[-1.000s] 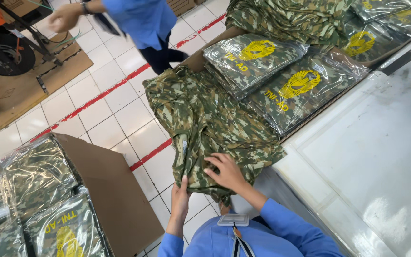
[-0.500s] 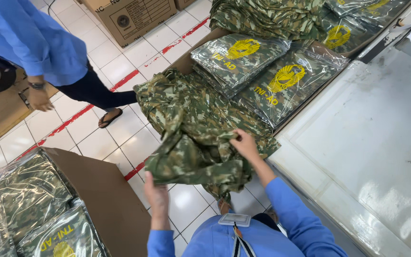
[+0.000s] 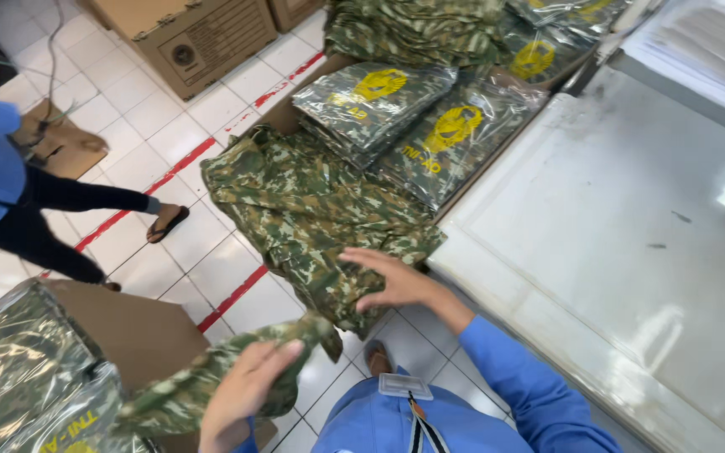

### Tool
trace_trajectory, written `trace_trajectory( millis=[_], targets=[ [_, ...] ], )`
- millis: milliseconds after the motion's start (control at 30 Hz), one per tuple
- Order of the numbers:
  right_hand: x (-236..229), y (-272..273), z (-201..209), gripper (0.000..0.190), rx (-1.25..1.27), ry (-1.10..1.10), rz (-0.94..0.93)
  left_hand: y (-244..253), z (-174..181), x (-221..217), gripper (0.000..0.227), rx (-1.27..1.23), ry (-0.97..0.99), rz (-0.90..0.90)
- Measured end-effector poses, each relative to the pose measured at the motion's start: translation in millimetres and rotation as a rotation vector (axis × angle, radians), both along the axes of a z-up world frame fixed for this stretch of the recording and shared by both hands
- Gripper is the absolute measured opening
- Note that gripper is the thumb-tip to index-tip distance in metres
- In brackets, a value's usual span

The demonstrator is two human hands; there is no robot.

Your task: The person folds camouflage-patterned shirts on a white table using a white paper template to ensure consistent sizing. They then place each folded shirt into a clear plastic bag with a yellow logo and stack the packaged items into a cardboard box.

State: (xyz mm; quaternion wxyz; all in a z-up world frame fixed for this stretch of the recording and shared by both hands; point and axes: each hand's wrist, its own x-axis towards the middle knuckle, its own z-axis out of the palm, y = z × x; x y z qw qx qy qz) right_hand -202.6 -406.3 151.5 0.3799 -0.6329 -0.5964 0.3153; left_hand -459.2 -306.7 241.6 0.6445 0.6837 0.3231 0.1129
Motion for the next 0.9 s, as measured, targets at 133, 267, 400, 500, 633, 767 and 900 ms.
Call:
trace_trajectory(
  millis=[133, 267, 400, 500, 633, 767, 900],
  targets=[
    [-36.8, -79.2, 62.4, 0.066, 0.200, 0.184, 0.328, -52.4, 40.2, 63.5, 0.036, 0.106, 0.166, -0.857],
    [-43.2, -156.9, 70.3, 0.021, 0.329, 0.315, -0.025, -89.7, 72.1, 92.5, 0.043, -0.080, 0.119, -0.950],
    [-26.3, -230.1, 57.6, 0.051, 0.233, 0.165, -0.302, -119.8, 75.8, 106.3, 0.046, -0.305, -0.088, -1.094],
    [-11.4, -297.7, 59.4, 0.019, 0.343, 0.037, -0.523, -132.9, 85.4, 126.3, 0.041, -0.236, -0.309, -1.119],
    [-1.1, -392.1, 99.2, 0.032, -0.021, -0.091, -0.622, -142.9, 101.6, 160.5, 0.036, -0.162, -0.491, -0.863],
    [12.1, -482.4, 128.2, 0.026, -0.220, -0.406, -1.152, -156.9, 159.8, 223.2, 0.034, 0.567, -0.487, -1.295],
    [20.8, -521.5, 177.3, 0.034, -0.022, -0.621, -1.571, -203.6, 172.0, 299.3, 0.042, 1.029, -0.273, -1.007]
  ],
)
